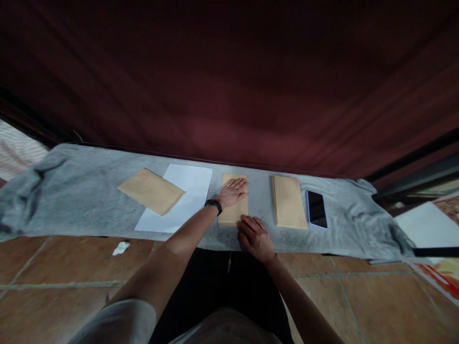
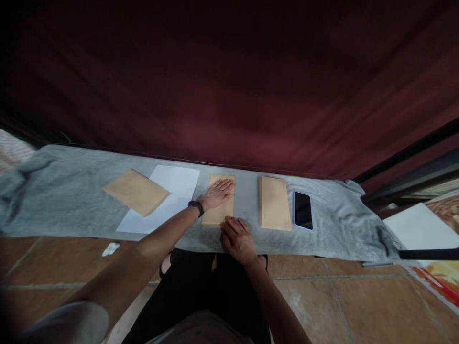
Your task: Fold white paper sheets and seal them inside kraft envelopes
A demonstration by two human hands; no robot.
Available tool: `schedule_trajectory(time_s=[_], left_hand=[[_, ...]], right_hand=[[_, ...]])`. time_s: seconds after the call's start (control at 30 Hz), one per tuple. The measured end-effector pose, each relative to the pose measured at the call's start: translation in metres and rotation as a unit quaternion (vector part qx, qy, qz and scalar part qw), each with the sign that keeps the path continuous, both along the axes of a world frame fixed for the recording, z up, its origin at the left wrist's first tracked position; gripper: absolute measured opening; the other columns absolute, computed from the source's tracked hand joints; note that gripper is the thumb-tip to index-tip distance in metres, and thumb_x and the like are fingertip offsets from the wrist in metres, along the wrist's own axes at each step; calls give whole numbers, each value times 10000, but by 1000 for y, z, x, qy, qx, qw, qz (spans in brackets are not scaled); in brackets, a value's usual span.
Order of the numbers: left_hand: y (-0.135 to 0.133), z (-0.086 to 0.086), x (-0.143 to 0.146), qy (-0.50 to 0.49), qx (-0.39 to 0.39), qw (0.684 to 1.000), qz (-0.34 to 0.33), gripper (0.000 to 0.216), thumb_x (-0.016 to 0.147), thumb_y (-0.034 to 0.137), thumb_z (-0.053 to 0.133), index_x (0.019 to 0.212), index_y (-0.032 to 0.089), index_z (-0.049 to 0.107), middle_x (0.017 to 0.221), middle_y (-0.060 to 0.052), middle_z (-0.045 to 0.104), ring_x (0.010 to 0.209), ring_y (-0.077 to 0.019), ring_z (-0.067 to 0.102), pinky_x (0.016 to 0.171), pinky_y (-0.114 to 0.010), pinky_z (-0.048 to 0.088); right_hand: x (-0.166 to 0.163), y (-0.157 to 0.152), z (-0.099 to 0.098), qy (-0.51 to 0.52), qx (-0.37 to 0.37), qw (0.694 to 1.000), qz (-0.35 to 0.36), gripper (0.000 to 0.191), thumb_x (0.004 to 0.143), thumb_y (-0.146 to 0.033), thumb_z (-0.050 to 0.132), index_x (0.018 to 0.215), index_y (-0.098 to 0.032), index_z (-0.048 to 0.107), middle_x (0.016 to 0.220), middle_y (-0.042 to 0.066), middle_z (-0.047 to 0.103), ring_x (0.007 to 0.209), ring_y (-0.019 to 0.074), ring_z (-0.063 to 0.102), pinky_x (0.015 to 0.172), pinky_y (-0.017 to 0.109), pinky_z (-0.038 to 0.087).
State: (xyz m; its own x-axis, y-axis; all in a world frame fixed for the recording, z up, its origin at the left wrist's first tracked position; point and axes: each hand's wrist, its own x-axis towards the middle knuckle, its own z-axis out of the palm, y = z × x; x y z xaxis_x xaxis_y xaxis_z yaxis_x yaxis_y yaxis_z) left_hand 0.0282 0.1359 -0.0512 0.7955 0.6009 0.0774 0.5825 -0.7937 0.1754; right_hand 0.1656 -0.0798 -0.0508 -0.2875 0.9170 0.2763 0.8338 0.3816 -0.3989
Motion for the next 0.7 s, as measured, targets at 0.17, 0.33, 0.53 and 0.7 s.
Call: schedule_trajectory(time_s=[0.17,0.33,0.53,0.7], left_hand=[[-1,-3,2,-15,19,1000,-6,576,1048,417,267,1560,160,332,1630,-92,341,1522,-189,265,1261,-420,123],[-16,-5,-6,-27,15,999,-44,558,1053,387,272,1552,147,344,1637,-91,324,1524,-180,256,1260,-400,127],[-38,-4,-17,-27,-1,997,-74,570,1058,417,305,1558,144,328,1645,-102,302,1537,-176,218,1255,-380,135],[-54,-3,-25,-23,-13,996,-89,570,1065,421,312,1565,146,309,1651,-104,284,1542,-172,200,1256,-370,130]], right_hand=[[0,1,-1,-2,0,1000,1,434,985,-282,515,1416,-251,551,1503,75,536,1392,234,489,1207,487,346],[-1,1,2,6,-4,1000,-1,420,983,-279,517,1399,-261,562,1475,67,564,1382,234,500,1206,490,350],[-1,0,1,7,2,1000,1,411,983,-297,517,1389,-254,565,1467,83,568,1367,238,513,1199,504,357],[1,0,-2,2,11,1000,1,394,991,-322,512,1367,-230,583,1440,97,588,1359,244,520,1198,503,361]])
